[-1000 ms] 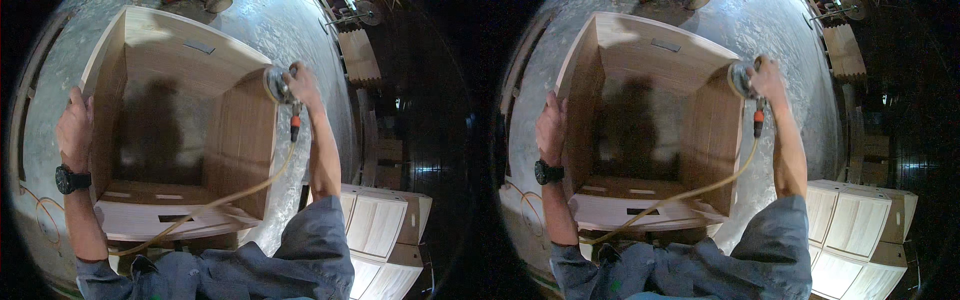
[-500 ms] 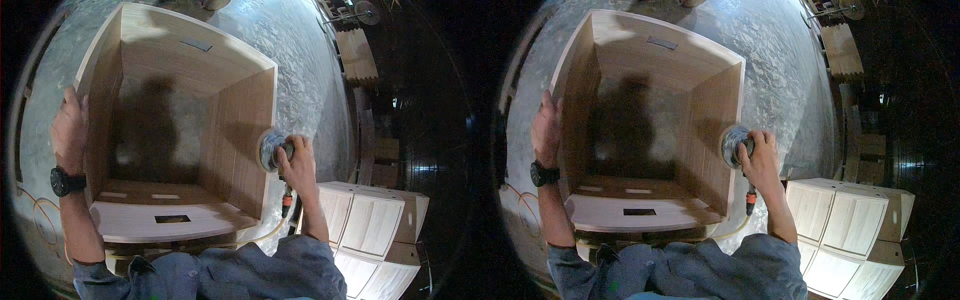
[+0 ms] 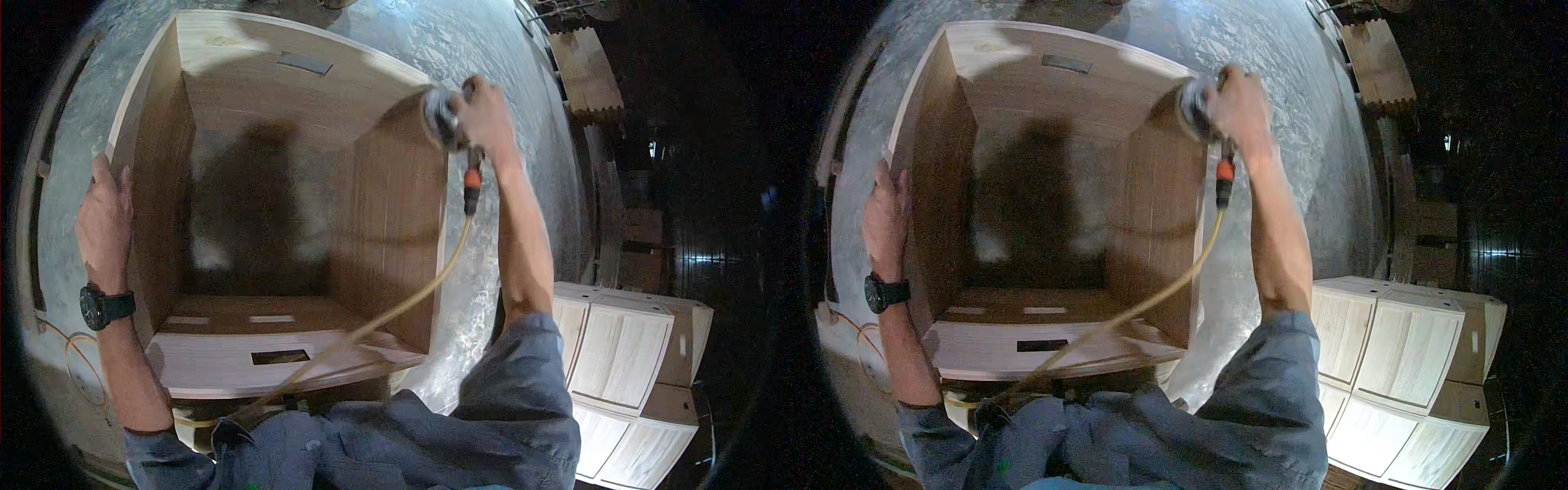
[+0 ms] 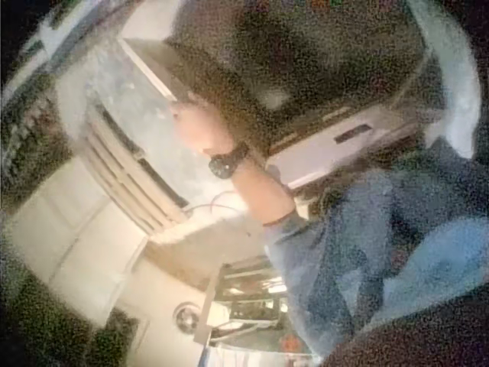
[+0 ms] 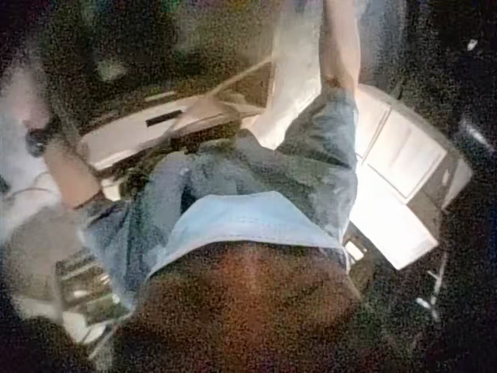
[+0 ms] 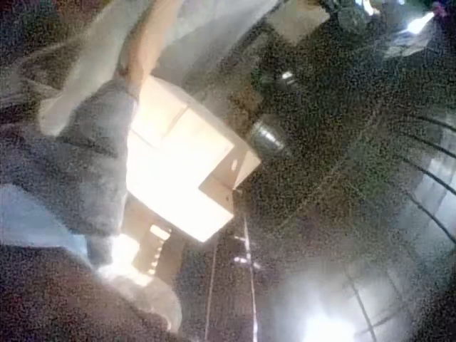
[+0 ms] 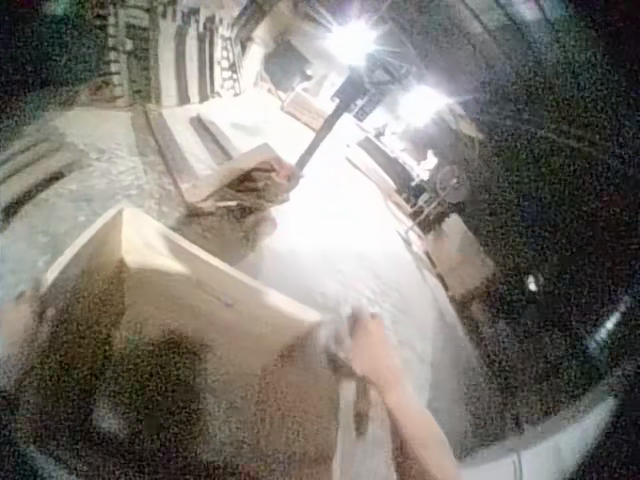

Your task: Sanding the edges and surfaces of a wooden box with a power sander.

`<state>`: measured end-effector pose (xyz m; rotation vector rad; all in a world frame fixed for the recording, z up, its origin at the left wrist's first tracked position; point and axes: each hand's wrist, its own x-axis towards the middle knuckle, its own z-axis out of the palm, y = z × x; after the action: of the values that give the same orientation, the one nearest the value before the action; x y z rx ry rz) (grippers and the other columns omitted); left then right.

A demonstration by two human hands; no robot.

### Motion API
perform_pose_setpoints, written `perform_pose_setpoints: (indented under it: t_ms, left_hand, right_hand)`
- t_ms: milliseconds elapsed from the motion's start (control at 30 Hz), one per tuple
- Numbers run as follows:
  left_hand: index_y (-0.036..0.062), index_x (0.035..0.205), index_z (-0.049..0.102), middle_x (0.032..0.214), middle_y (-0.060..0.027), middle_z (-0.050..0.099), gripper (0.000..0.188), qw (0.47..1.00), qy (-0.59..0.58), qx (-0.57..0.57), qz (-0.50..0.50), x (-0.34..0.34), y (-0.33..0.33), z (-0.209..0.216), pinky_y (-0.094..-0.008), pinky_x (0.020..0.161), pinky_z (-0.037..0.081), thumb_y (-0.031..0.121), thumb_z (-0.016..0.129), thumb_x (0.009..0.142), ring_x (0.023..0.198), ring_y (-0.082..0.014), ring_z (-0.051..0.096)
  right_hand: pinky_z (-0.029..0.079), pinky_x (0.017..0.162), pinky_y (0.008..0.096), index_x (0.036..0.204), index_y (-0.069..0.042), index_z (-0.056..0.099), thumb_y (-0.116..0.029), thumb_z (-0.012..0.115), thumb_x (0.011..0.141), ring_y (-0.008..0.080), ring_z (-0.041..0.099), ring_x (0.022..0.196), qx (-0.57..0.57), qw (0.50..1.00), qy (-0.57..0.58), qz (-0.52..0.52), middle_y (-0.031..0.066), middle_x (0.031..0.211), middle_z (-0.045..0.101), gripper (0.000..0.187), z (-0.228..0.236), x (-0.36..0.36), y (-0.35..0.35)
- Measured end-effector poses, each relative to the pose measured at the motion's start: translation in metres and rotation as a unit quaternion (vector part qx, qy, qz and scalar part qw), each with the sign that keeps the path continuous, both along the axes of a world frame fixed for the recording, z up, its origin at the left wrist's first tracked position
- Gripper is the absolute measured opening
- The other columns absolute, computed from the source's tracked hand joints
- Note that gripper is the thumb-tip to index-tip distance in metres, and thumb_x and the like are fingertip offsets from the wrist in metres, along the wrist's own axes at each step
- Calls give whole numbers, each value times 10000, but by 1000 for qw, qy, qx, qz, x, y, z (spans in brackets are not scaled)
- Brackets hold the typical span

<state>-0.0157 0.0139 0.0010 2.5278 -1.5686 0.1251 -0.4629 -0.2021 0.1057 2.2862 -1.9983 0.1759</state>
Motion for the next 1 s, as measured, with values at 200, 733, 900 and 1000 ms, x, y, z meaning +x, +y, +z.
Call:
perform_pose_setpoints:
  t_ms: [200, 733, 900, 1000]
  left_hand:
    - [55, 1290, 433, 981, -307, 642, 413, 999, 27, -24, -23, 5, 3, -9, -513, 690, 513, 329, 499, 988, 909, -468, 624]
    - [45, 1208, 394, 1008, -285, 644, 335, 995, 89, -45, -31, 12, 0, -22, -533, 730, 506, 307, 444, 1005, 915, -476, 622]
    - [28, 1078, 425, 837, -245, 661, 257, 995, 61, -62, -59, 11, -8, -24, -494, 619, 541, 268, 466, 998, 783, -430, 651]
    - [35, 1081, 427, 848, -245, 663, 251, 992, 31, -91, -77, 15, -6, -27, -493, 622, 543, 271, 458, 1002, 780, -430, 652]
  right_hand:
    - [503, 897, 476, 1073, -91, 677, -317, 590, 842, 420, 624, 991, -8, 955, 220, 199, 236, 1093, 608, 335, -6, -3, -101]
    - [472, 801, 481, 1101, -50, 533, -224, 646, 868, 424, 545, 990, 83, 996, 10, 17, 220, 1084, 517, 311, 29, -17, 227]
    - [445, 857, 472, 1094, -19, 552, -187, 654, 856, 420, 524, 1018, 111, 993, -34, 6, 219, 1078, 516, 308, 33, -29, 314]
    - [436, 895, 467, 1095, -10, 551, -181, 655, 856, 415, 522, 1044, 100, 995, -21, 8, 220, 1084, 517, 312, 34, -15, 317]
